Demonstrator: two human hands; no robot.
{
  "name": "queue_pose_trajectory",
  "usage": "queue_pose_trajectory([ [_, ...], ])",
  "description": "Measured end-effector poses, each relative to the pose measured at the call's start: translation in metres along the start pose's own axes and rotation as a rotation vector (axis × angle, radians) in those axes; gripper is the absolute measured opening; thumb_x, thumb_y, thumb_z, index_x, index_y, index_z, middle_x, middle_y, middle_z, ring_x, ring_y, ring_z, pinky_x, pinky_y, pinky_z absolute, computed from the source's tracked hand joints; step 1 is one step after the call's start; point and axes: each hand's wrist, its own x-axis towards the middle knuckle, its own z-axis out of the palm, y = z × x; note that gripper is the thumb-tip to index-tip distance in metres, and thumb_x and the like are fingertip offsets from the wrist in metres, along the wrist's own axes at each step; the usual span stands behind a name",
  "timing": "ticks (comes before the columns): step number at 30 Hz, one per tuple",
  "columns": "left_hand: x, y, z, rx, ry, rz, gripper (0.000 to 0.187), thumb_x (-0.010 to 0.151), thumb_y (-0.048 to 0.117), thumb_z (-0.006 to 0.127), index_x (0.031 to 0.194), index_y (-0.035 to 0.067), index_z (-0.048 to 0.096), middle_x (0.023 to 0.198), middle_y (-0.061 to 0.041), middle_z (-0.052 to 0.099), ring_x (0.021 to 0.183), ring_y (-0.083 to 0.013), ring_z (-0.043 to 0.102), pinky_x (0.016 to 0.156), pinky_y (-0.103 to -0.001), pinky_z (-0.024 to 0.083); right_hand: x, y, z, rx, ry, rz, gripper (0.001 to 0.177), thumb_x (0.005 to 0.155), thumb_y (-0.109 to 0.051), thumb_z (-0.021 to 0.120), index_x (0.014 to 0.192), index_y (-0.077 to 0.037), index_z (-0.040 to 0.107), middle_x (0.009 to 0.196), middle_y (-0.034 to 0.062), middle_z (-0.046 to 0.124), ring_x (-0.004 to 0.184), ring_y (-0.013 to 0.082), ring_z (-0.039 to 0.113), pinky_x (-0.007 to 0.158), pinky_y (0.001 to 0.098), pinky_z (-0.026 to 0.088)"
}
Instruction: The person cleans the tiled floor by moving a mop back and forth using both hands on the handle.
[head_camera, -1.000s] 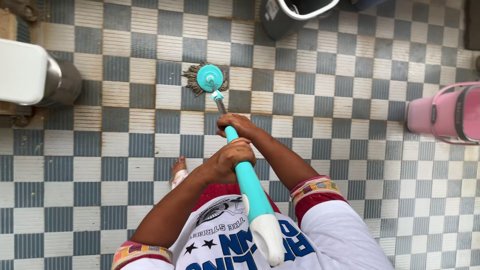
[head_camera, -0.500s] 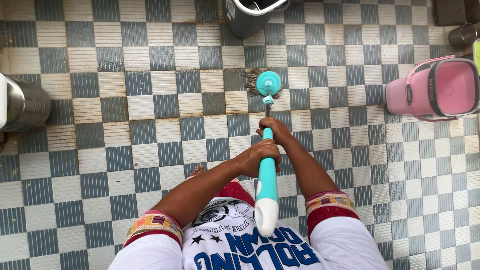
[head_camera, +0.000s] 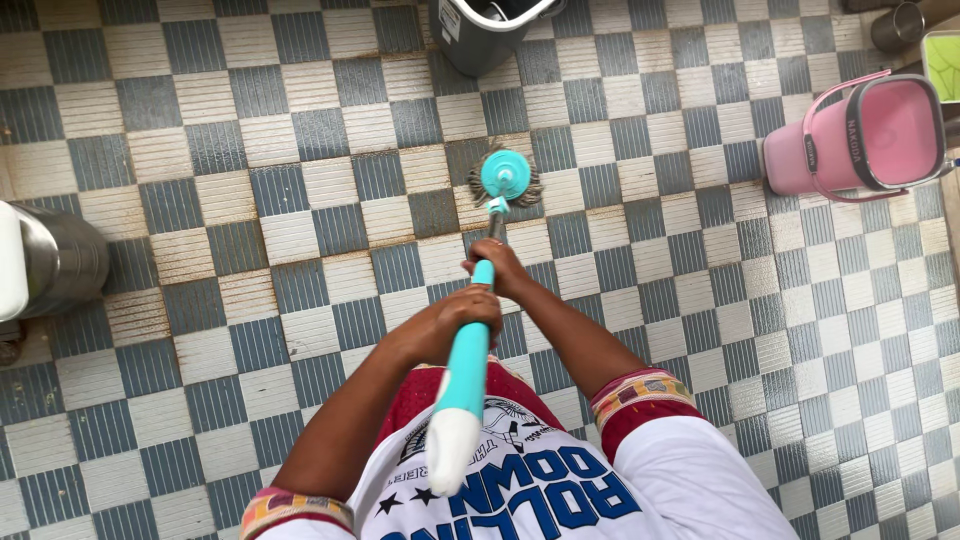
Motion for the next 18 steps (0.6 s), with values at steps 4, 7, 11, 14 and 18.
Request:
queue_pose_trajectory([
  [4, -0.036, 0.026, -0.053, 0.111, 0.124, -0.052, 0.024, 0.072, 0.007, 0.085, 0.086, 0.014, 0.067, 0.095, -0.003, 0.073, 0.101, -0.0221, 0.071, 0.104, -0.041, 0.053, 0.043, -0.044, 0.061, 0.323, -0.105, 0.068, 0.018, 0.084, -0.011, 0.075, 0.083, -0.005, 0.058, 0.085, 0.0091, 0.059, 0.077, 0.0235, 0.063, 0.072, 0.038, 0.06],
  [7, -0.051, 0.046, -0.075, 0.119, 0.134, -0.102, 0.022, 0.075, 0.008, 0.087, 0.079, 0.013, 0.066, 0.078, -0.001, 0.071, 0.083, -0.0189, 0.072, 0.112, -0.048, 0.05, 0.065, -0.085, 0.079, 0.61, -0.242, 0.06, 0.018, 0.092, -0.02, 0.071, 0.085, -0.007, 0.061, 0.087, 0.0062, 0.06, 0.082, 0.0221, 0.065, 0.081, 0.0408, 0.062],
  [11, -0.048, 0.057, -0.076, 0.014, 0.152, 0.009, 0.023, 0.07, 0.01, 0.084, 0.084, 0.011, 0.065, 0.09, -0.005, 0.075, 0.092, -0.023, 0.075, 0.104, -0.046, 0.054, 0.072, -0.133, 0.055, 0.181, -0.339, -0.166, 0.03, 0.089, -0.032, 0.077, 0.079, -0.009, 0.062, 0.078, 0.0069, 0.066, 0.081, 0.028, 0.067, 0.068, 0.0452, 0.052],
  [14, -0.04, 0.057, -0.055, -0.02, 0.129, -0.066, 0.023, 0.068, 0.011, 0.085, 0.08, 0.012, 0.065, 0.083, -0.003, 0.073, 0.085, -0.0207, 0.073, 0.096, -0.042, 0.058, 0.07, -0.133, 0.031, 0.062, -0.466, -0.209, 0.034, 0.091, -0.039, 0.075, 0.077, -0.011, 0.061, 0.076, 0.0041, 0.066, 0.083, 0.0276, 0.069, 0.068, 0.0453, 0.051],
  [18, 0.002, 0.052, -0.011, 0.017, 0.144, -0.046, 0.022, 0.07, 0.011, 0.086, 0.079, 0.012, 0.065, 0.08, -0.001, 0.071, 0.081, -0.0186, 0.072, 0.105, -0.046, 0.055, 0.053, -0.093, -0.011, 0.092, -0.51, -0.306, 0.03, 0.09, -0.034, 0.077, 0.078, -0.011, 0.061, 0.075, 0.0045, 0.067, 0.079, 0.0297, 0.068, 0.065, 0.0456, 0.05],
])
